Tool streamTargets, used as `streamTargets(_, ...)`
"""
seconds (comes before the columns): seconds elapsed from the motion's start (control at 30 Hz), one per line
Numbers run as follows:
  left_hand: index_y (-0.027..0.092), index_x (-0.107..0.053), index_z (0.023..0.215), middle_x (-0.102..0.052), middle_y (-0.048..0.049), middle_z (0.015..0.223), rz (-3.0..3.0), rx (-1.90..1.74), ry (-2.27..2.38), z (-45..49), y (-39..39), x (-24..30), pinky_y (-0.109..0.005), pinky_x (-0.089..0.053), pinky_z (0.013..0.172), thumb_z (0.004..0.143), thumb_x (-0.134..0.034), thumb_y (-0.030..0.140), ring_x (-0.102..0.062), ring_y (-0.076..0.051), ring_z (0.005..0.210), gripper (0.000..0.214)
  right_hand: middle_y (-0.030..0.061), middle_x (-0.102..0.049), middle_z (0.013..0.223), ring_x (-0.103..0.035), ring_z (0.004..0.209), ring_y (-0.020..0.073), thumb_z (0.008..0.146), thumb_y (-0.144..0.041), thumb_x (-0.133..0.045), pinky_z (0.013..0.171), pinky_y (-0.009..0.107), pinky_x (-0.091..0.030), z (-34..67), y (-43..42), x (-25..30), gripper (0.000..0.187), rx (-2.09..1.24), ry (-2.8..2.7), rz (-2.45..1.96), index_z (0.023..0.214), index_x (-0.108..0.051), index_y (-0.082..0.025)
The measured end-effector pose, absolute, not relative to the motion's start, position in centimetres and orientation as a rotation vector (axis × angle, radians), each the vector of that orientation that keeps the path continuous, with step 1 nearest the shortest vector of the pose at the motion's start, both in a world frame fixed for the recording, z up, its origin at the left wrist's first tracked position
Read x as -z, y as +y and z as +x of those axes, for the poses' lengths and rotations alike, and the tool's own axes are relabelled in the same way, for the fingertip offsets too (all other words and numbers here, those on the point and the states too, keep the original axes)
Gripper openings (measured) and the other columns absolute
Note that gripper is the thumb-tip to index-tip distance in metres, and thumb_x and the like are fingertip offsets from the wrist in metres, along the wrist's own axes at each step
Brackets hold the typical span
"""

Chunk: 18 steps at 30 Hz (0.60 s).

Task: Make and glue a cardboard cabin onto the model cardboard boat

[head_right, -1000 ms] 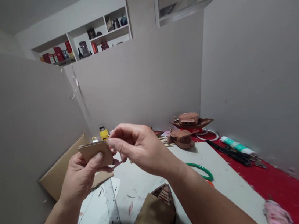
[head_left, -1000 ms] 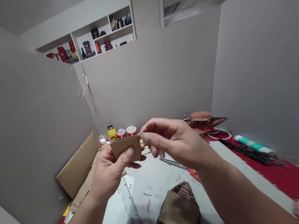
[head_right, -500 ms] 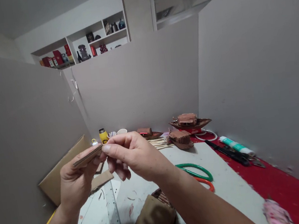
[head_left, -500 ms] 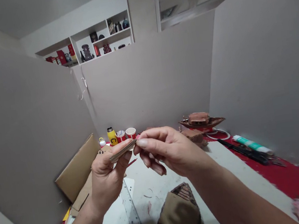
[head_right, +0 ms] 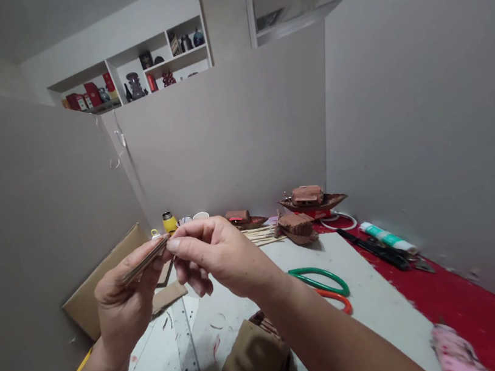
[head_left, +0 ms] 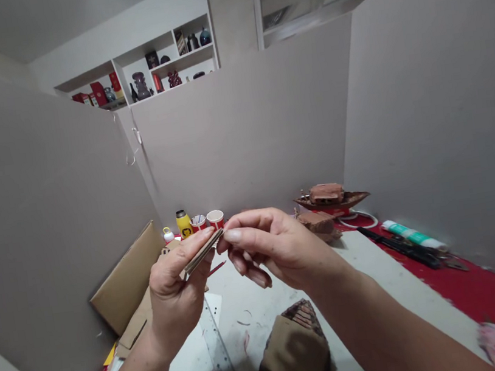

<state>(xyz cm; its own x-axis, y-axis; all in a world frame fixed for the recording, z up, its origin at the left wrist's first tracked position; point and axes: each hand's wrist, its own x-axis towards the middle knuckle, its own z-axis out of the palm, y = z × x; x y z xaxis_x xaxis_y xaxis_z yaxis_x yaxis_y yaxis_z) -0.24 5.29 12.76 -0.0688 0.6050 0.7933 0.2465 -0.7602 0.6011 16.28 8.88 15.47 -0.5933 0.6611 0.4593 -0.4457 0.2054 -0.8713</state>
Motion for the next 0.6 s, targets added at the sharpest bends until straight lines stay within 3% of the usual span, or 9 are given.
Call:
streamTargets(0.13, 0.031, -0.073, 0.114, -0.076, 0.0003, 0.109, 2.161, -1.973, 0.827, -0.8, 6.1, -12.0, -0.030, -0.060, 0.087, 0.084, -0.066, 0.006, -0.071, -0.019, 0.098, 0.040, -0.0036, -0.062, 0.053, -0.048, 0.033, 0.0028, 0.084, -0.033, -0.067, 0.031, 0.012, -0.036, 16.3, 9.0, -15.5, 0.025, -1.552, -1.567, -0.209, 0.069, -0.061, -0.014)
streamTargets(0.4, 0.029, -0.064, 0.127, -0.071, -0.0007, 0.124, 2.561, -2.040, 0.772, -1.4, 7.1, -11.7, -0.035, -0.052, 0.103, 0.082, -0.063, -0.002, -0.067, -0.019, 0.112, 0.055, -0.0042, -0.061, 0.052, -0.046, 0.032, 0.0029, 0.082, -0.029, -0.065, 0.030, 0.013, -0.035, 16.3, 8.7, -15.7, 0.021, -1.544, -1.553, -0.230, 0.066, -0.059, -0.016)
streamTargets(0.6, 0.034, -0.058, 0.134, -0.067, -0.0013, 0.129, 2.363, -1.817, 0.790, -0.7, 6.4, -11.4, -0.032, -0.053, 0.102, 0.086, -0.064, 0.007, -0.065, -0.018, 0.116, 0.056, -0.0058, -0.058, 0.048, -0.042, 0.033, 0.0035, 0.077, -0.022, -0.061, 0.030, 0.014, -0.032, 16.2, 8.9, -15.7, 0.015, -1.456, -1.517, -0.245, 0.063, -0.059, -0.017)
